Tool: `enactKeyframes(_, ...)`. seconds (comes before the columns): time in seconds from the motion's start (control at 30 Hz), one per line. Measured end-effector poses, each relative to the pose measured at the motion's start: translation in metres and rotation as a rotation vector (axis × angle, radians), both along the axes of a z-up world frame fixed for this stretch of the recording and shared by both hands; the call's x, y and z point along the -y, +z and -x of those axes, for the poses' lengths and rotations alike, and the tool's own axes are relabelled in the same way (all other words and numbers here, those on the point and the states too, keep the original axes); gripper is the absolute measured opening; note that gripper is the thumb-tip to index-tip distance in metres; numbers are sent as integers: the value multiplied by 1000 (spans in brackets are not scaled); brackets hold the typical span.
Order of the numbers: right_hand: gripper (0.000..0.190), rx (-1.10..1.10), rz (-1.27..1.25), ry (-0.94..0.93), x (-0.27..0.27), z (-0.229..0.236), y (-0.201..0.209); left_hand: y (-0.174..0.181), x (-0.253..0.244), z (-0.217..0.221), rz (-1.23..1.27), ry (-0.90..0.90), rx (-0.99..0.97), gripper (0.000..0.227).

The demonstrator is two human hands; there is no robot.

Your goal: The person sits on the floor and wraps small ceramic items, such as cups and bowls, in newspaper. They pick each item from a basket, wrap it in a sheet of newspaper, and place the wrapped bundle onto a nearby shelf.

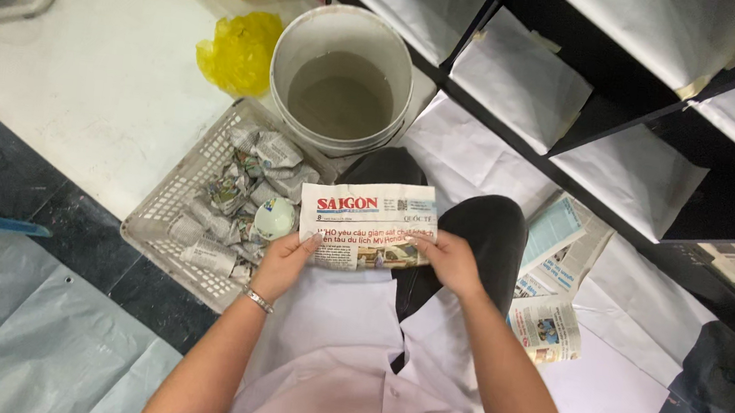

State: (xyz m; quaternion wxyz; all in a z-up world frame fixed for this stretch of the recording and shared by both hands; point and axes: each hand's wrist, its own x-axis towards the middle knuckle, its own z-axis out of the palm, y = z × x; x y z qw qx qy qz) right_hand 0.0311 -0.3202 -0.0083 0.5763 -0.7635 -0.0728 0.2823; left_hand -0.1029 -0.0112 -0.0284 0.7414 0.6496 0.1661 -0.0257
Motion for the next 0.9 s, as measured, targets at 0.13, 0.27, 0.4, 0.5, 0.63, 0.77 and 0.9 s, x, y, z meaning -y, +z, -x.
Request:
enactKeyframes(0.13, 30, -57, 82, -81, -15, 12, 2, 1, 8, -8, -100, 125, -157, 30)
enactKeyframes(0.27, 34, -24, 201, -128, -23, 25, 7, 18, 10, -3, -330, 124, -221, 31)
enactKeyframes(0.4, 39, 25, 391, -155, -28, 31, 8, 44, 11, 0, -680, 18, -458, 36)
enactKeyframes(0.5, 53, 248, 494, -136, -27, 31, 5, 62, 18, -2, -934, 65, -238, 73)
enactKeyframes(0.63, 54, 89, 293, -134, -26, 30, 0, 82, 31, -4, -1314, 45, -11, 71)
enactKeyframes(0.77, 50, 131, 185, -190, -29, 36, 0, 88, 55, -17, -1365, -112, 181, 60)
enactKeyframes(0.9, 53, 277, 184, -204, -30, 44, 7, 76, 85, -39, -1152, -225, 222, 68)
